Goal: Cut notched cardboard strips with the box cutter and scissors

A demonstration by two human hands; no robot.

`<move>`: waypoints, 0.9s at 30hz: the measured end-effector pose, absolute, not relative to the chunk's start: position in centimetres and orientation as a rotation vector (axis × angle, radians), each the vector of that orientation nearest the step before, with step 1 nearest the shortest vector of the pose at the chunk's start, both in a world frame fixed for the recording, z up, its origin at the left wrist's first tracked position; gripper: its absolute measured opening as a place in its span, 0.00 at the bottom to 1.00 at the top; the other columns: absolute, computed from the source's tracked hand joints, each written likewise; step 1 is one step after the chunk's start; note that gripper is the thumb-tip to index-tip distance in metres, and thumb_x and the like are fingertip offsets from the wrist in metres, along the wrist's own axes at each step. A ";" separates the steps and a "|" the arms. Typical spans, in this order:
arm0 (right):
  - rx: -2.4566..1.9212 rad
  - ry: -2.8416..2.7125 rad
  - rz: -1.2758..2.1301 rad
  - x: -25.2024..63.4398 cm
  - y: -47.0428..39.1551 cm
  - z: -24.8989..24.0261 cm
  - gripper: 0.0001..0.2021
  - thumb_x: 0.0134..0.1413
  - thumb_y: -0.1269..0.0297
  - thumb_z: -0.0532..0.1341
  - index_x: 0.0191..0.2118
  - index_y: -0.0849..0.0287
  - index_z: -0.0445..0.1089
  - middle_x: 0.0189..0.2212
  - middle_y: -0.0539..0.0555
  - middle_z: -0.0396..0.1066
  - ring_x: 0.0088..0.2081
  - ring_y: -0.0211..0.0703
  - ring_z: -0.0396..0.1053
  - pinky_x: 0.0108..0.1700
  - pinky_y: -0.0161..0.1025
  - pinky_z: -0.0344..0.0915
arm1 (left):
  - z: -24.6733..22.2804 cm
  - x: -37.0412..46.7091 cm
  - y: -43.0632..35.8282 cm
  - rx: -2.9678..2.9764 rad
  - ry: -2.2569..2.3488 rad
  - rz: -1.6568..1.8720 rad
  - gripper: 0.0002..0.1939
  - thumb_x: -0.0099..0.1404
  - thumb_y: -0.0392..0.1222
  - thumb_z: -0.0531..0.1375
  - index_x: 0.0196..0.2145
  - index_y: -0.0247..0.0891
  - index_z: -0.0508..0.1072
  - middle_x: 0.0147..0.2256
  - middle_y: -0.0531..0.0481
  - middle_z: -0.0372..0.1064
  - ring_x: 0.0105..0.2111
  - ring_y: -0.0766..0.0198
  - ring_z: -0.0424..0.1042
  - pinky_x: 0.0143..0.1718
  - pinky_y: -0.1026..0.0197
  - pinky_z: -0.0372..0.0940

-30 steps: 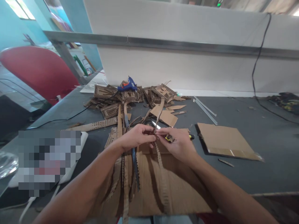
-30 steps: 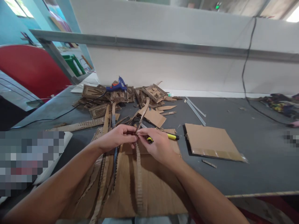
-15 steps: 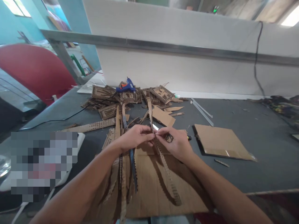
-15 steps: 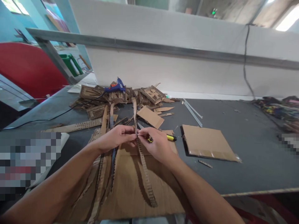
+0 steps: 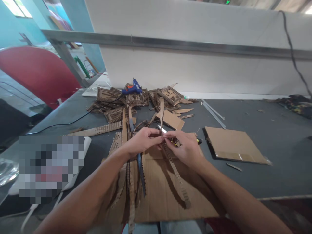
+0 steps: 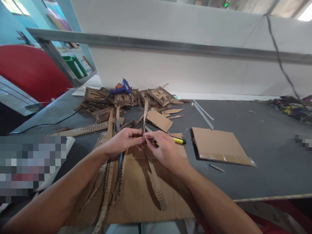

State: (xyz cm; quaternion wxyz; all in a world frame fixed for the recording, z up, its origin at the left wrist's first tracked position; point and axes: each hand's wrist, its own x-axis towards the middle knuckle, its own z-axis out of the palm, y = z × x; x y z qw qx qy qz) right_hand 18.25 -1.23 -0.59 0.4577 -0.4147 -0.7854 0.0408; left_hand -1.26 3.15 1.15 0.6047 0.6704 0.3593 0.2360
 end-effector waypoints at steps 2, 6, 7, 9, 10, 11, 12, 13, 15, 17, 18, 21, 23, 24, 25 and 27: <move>-1.022 -1.941 0.126 18.2 -1.4 -0.3 0.07 0.59 0.71 0.61 0.40 0.53 0.74 0.35 0.51 0.81 0.35 0.43 0.79 0.40 0.37 0.75 | 1.5 -1.5 3.2 1.590 0.817 0.511 0.13 0.65 0.48 0.63 0.36 0.34 0.78 0.29 0.49 0.76 0.31 0.64 0.75 0.38 0.63 0.67; -1.020 -1.902 0.180 18.6 -1.2 0.0 0.07 0.56 0.71 0.62 0.39 0.54 0.73 0.33 0.51 0.80 0.33 0.40 0.78 0.39 0.35 0.74 | 2.0 -1.8 3.2 1.600 0.784 0.415 0.10 0.64 0.45 0.63 0.35 0.34 0.77 0.27 0.51 0.74 0.28 0.66 0.74 0.35 0.65 0.67; -1.032 -1.873 0.191 18.8 -1.1 -0.1 0.07 0.56 0.72 0.62 0.39 0.55 0.73 0.33 0.51 0.80 0.32 0.40 0.78 0.38 0.35 0.74 | 2.0 -1.8 3.2 1.593 0.780 0.379 0.10 0.64 0.45 0.64 0.33 0.34 0.77 0.27 0.51 0.73 0.28 0.66 0.74 0.34 0.65 0.67; -1.048 -1.820 0.206 19.3 -0.8 -0.2 0.08 0.54 0.72 0.62 0.40 0.55 0.73 0.33 0.50 0.80 0.31 0.39 0.77 0.38 0.35 0.74 | 2.0 -1.9 3.1 1.581 0.770 0.322 0.11 0.63 0.46 0.65 0.32 0.34 0.77 0.28 0.50 0.74 0.28 0.65 0.75 0.33 0.65 0.68; -1.045 -1.810 0.212 19.4 -0.7 -0.2 0.08 0.54 0.71 0.62 0.40 0.55 0.73 0.33 0.50 0.80 0.31 0.39 0.77 0.37 0.35 0.74 | 2.0 -1.8 3.1 1.578 0.760 0.313 0.11 0.63 0.46 0.65 0.32 0.34 0.77 0.29 0.50 0.74 0.29 0.65 0.75 0.33 0.65 0.68; -1.036 -1.819 0.216 19.6 -0.7 -0.3 0.08 0.55 0.70 0.62 0.40 0.54 0.73 0.32 0.50 0.79 0.31 0.38 0.77 0.37 0.35 0.74 | 1.9 -1.8 3.1 1.574 0.749 0.318 0.12 0.63 0.47 0.64 0.33 0.34 0.77 0.30 0.49 0.75 0.29 0.64 0.76 0.35 0.64 0.69; -1.023 -1.838 0.218 19.6 -0.6 -0.3 0.07 0.55 0.70 0.62 0.40 0.54 0.73 0.31 0.50 0.79 0.30 0.38 0.76 0.37 0.35 0.73 | 1.9 -1.8 3.2 1.569 0.740 0.332 0.12 0.63 0.47 0.64 0.35 0.34 0.78 0.30 0.49 0.75 0.30 0.64 0.76 0.36 0.64 0.70; -1.012 -1.859 0.221 19.6 -0.6 -0.4 0.06 0.56 0.69 0.62 0.39 0.54 0.73 0.31 0.50 0.79 0.30 0.38 0.76 0.36 0.34 0.73 | 1.9 -1.8 3.2 1.559 0.732 0.351 0.13 0.64 0.48 0.64 0.36 0.34 0.78 0.31 0.49 0.76 0.31 0.64 0.76 0.37 0.63 0.70; -0.999 -1.899 0.235 19.4 -0.7 -0.4 0.05 0.57 0.68 0.61 0.38 0.54 0.73 0.31 0.50 0.79 0.30 0.38 0.75 0.35 0.35 0.73 | 1.8 -1.8 3.4 1.531 0.710 0.382 0.13 0.63 0.48 0.65 0.36 0.33 0.78 0.32 0.48 0.76 0.32 0.63 0.76 0.38 0.61 0.71; -1.013 -1.913 0.245 19.3 -0.7 -0.3 0.04 0.58 0.67 0.61 0.38 0.54 0.73 0.30 0.51 0.78 0.29 0.39 0.75 0.35 0.35 0.72 | 1.8 -1.8 3.5 1.504 0.677 0.396 0.13 0.63 0.48 0.66 0.37 0.34 0.79 0.33 0.48 0.76 0.33 0.63 0.76 0.39 0.61 0.71; -1.026 -1.914 0.248 19.3 -0.8 -0.2 0.04 0.58 0.66 0.61 0.38 0.53 0.73 0.30 0.50 0.78 0.28 0.39 0.74 0.34 0.35 0.72 | 1.8 -1.8 3.5 1.493 0.658 0.397 0.13 0.63 0.48 0.66 0.38 0.34 0.79 0.33 0.48 0.76 0.33 0.63 0.76 0.39 0.61 0.71; -1.047 -1.897 0.242 19.5 -0.8 -0.2 0.04 0.59 0.66 0.61 0.39 0.54 0.73 0.27 0.49 0.76 0.26 0.37 0.71 0.31 0.34 0.69 | 1.7 -1.9 3.5 1.468 0.615 0.395 0.14 0.64 0.48 0.65 0.41 0.34 0.79 0.34 0.47 0.77 0.33 0.64 0.76 0.39 0.62 0.71; -1.041 -1.883 0.235 19.7 -0.8 -0.2 0.03 0.60 0.66 0.61 0.39 0.54 0.73 0.26 0.48 0.75 0.25 0.36 0.69 0.30 0.34 0.68 | 1.6 -1.9 3.5 1.462 0.606 0.396 0.14 0.65 0.47 0.65 0.42 0.34 0.79 0.36 0.47 0.78 0.33 0.64 0.76 0.39 0.62 0.71; -1.040 -1.874 0.234 19.7 -0.8 -0.2 0.03 0.60 0.66 0.61 0.39 0.54 0.73 0.26 0.48 0.75 0.25 0.36 0.69 0.30 0.34 0.67 | 1.5 -2.0 3.5 1.461 0.604 0.400 0.14 0.65 0.47 0.65 0.43 0.34 0.79 0.37 0.46 0.78 0.33 0.65 0.76 0.40 0.62 0.71; -1.046 -1.864 0.235 19.8 -0.7 -0.1 0.03 0.60 0.65 0.62 0.38 0.54 0.73 0.26 0.48 0.74 0.25 0.36 0.69 0.30 0.34 0.67 | 1.5 -2.0 3.5 1.458 0.600 0.405 0.15 0.65 0.46 0.65 0.44 0.34 0.79 0.39 0.45 0.78 0.33 0.65 0.76 0.40 0.62 0.71; -1.072 -1.843 0.255 20.1 -0.7 0.2 0.03 0.59 0.65 0.62 0.37 0.55 0.73 0.26 0.49 0.75 0.25 0.37 0.69 0.30 0.34 0.67 | 1.5 -2.0 3.5 1.444 0.587 0.416 0.16 0.65 0.46 0.65 0.47 0.35 0.78 0.42 0.44 0.78 0.33 0.65 0.76 0.39 0.62 0.71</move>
